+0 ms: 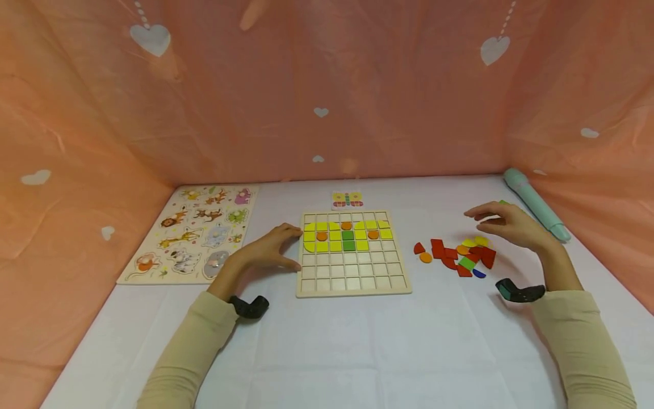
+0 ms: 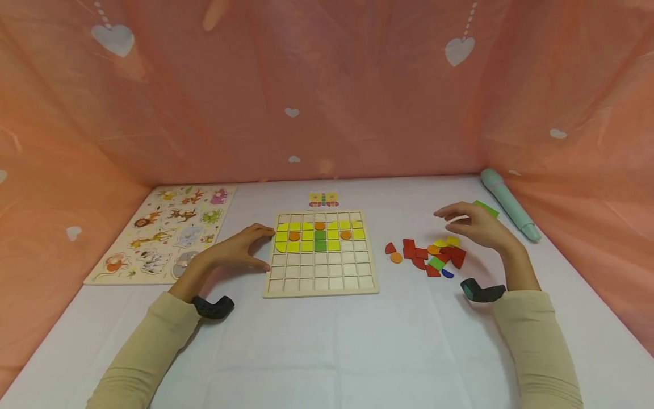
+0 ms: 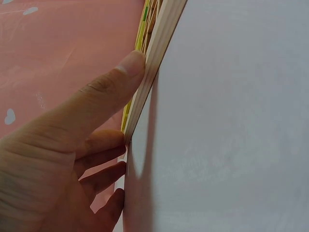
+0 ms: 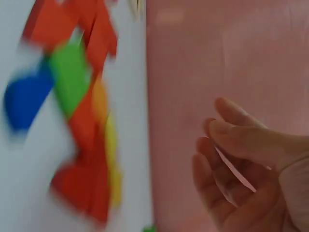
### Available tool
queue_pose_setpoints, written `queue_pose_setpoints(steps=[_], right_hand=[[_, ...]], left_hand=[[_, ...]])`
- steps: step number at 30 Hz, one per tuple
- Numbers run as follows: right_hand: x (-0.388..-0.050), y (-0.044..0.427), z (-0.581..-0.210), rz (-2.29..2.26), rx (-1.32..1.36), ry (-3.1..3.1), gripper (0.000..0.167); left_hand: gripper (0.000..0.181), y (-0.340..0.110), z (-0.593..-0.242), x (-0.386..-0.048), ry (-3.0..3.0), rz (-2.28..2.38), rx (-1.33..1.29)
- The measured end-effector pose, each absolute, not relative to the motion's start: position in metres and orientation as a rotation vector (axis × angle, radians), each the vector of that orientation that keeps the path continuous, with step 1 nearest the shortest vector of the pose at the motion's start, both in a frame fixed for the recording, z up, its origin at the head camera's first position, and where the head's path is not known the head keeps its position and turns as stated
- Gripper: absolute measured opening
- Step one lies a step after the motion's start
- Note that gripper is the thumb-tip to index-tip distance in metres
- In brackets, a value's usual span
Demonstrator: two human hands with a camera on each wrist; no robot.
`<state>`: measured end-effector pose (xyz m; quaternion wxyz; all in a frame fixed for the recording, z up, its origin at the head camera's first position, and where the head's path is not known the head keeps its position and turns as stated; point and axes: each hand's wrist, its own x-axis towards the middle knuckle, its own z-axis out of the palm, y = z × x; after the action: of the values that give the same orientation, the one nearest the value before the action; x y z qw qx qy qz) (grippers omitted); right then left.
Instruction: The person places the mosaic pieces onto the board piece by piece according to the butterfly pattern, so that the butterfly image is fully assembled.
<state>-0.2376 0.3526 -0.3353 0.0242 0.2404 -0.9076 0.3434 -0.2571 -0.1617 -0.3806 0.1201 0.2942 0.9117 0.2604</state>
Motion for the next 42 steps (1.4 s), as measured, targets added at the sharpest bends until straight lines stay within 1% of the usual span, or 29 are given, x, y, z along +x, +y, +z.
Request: queue_pose_setpoints(steps=[3, 7, 12, 16, 20, 23, 27, 30, 34, 37, 42], right_hand=[[-0.235, 0.374, -0.348, 1.094, 0.726, -2.872, 0.03], [-0.235, 0.392, -0.364, 1.171, 0.717, -2.933, 0.032], [-0.241, 0.398, -0.377, 1.217, 0.833, -2.932, 0.033], [-0.244, 0.396, -0.38, 1.128, 0.888, -2.913, 0.031], [-0.245, 0.393, -0.38, 1.024, 0.803, -2.936, 0.027], [-0.246, 0.391, -0.38, 0.969, 0.65, -2.991, 0.027], [-0.246, 0.388, -0.378, 0.93, 0.426, -3.081, 0.035], [-0.245, 0.379, -0.373, 0.904, 0.361, -3.092, 0.04], [-0.245, 0.355, -0.362, 0.886, 0.401, -2.996, 0.036], [-0.249, 0.328, -0.352, 0.908, 0.441, -2.91, 0.033], [-0.258, 0.275, -0.344, 0.972, 0.479, -2.868, 0.037]], left_hand=[[0.085, -0.162, -0.381, -0.257, 2.665, 0.759, 0.86], [0.085, -0.162, -0.381, -0.256, 2.663, 0.754, 0.865], [0.084, -0.163, -0.38, -0.256, 2.671, 0.749, 0.875], [0.084, -0.163, -0.38, -0.256, 2.676, 0.751, 0.881], [0.084, -0.162, -0.38, -0.256, 2.672, 0.751, 0.876], [0.085, -0.162, -0.38, -0.256, 2.672, 0.748, 0.868], [0.085, -0.162, -0.381, -0.256, 2.672, 0.749, 0.867], [0.085, -0.163, -0.381, -0.257, 2.668, 0.751, 0.864], [0.085, -0.163, -0.382, -0.256, 2.662, 0.758, 0.853], [0.085, -0.163, -0.381, -0.256, 2.662, 0.762, 0.85], [0.085, -0.162, -0.381, -0.257, 2.66, 0.768, 0.859]])
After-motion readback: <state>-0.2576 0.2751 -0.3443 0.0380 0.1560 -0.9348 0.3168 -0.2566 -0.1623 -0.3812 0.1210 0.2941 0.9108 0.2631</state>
